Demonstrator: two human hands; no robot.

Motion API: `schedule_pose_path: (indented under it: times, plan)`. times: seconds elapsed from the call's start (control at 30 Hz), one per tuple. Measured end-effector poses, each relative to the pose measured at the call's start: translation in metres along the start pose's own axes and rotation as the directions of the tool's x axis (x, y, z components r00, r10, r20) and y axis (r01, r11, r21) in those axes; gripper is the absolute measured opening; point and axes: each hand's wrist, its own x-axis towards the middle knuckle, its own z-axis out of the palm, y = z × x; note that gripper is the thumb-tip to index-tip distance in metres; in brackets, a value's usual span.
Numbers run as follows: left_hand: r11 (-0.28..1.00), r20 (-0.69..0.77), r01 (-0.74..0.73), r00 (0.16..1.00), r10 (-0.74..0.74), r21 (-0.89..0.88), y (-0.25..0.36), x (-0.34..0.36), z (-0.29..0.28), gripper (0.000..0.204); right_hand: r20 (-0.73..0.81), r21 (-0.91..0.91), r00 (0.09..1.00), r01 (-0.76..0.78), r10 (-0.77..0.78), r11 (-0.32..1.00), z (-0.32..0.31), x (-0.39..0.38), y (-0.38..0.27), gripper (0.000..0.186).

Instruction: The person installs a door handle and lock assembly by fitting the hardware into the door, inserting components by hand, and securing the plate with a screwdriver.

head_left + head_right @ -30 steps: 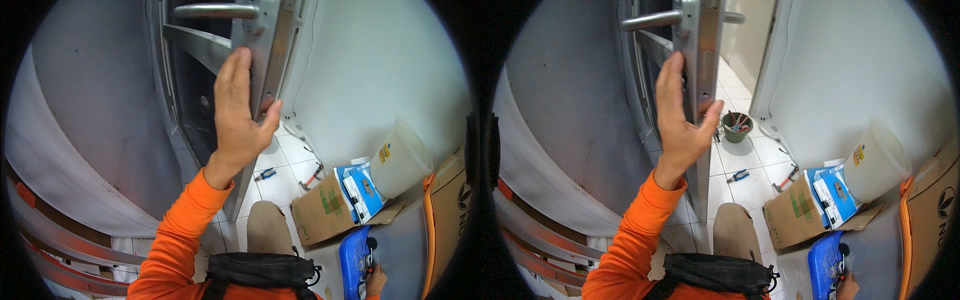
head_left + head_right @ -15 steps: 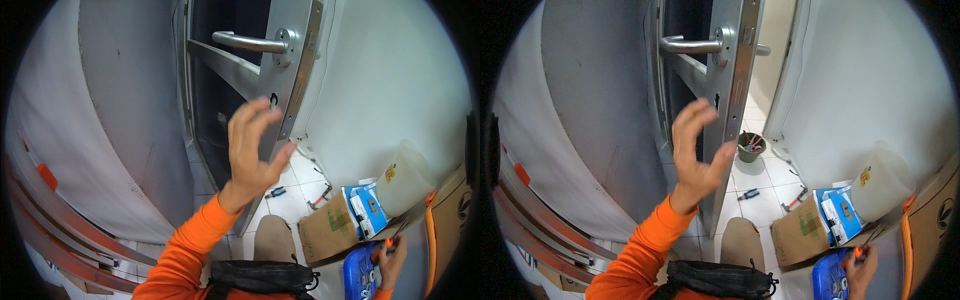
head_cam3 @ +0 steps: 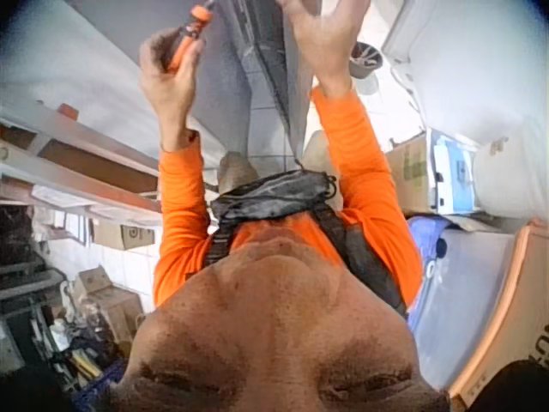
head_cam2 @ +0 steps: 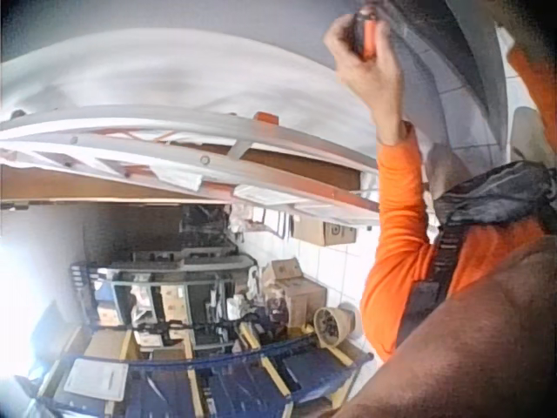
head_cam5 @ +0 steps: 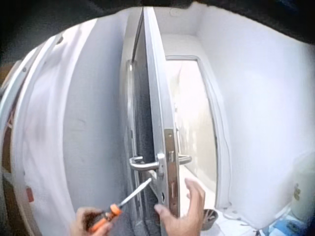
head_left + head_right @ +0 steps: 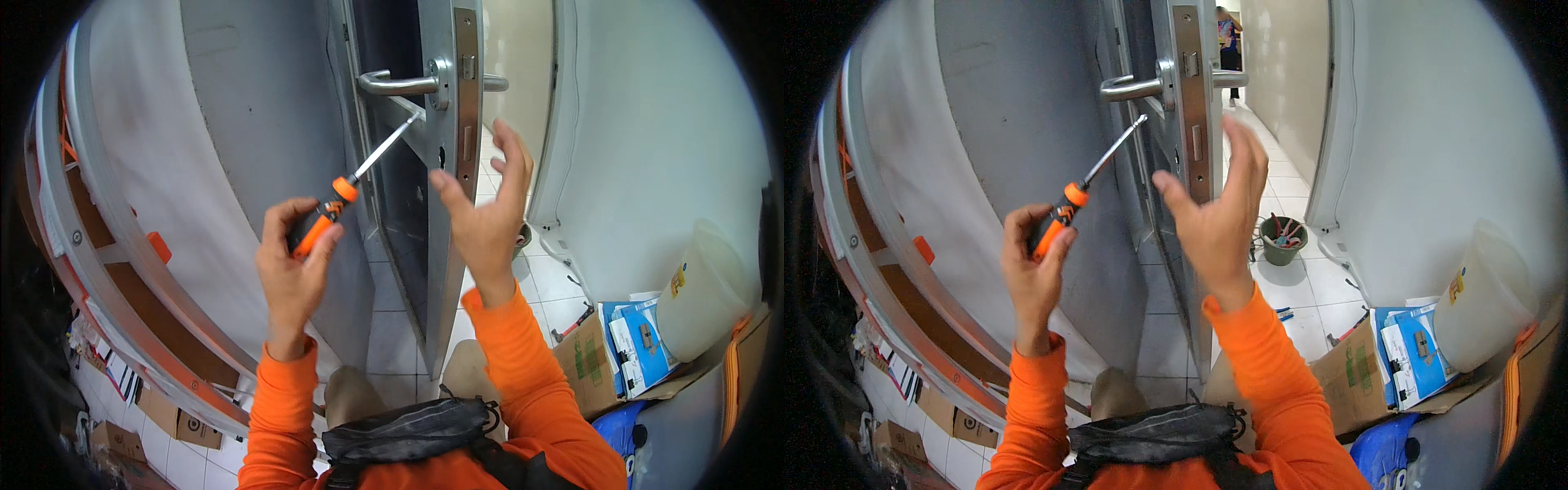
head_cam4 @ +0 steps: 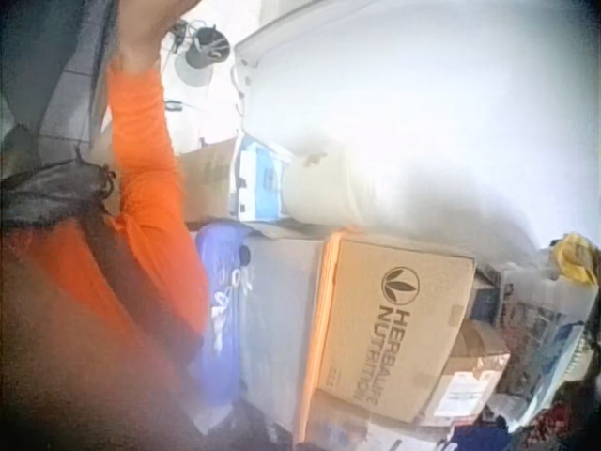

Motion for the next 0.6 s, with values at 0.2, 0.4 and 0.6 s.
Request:
schedule_pose_path:
  times: [0.2, 0.4, 0.6]
  plan:
    - [0.989, 0.058, -0.099, 0.994, 0.093, 0.111, 0.008, 0.025, -0.01, 0.036, -0.094, 0.157, 0.984, -0.137, 0.153, 0.978, 0.03, 0.018, 0.016, 0.084]
    - [0.979, 0.098, -0.144, 0.987, 0.131, 0.145, 0.011, 0.036, -0.004, 0.038, -0.035, 0.266, 0.973, -0.211, 0.228, 0.941, 0.026, 0.017, 0.019, 0.083]
    - [0.966, 0.093, -0.211, 0.976, 0.199, 0.147, 0.006, 0.04, -0.001, 0.038, -0.023, 0.305, 0.973, -0.213, 0.231, 0.928, 0.025, 0.016, 0.026, 0.082]
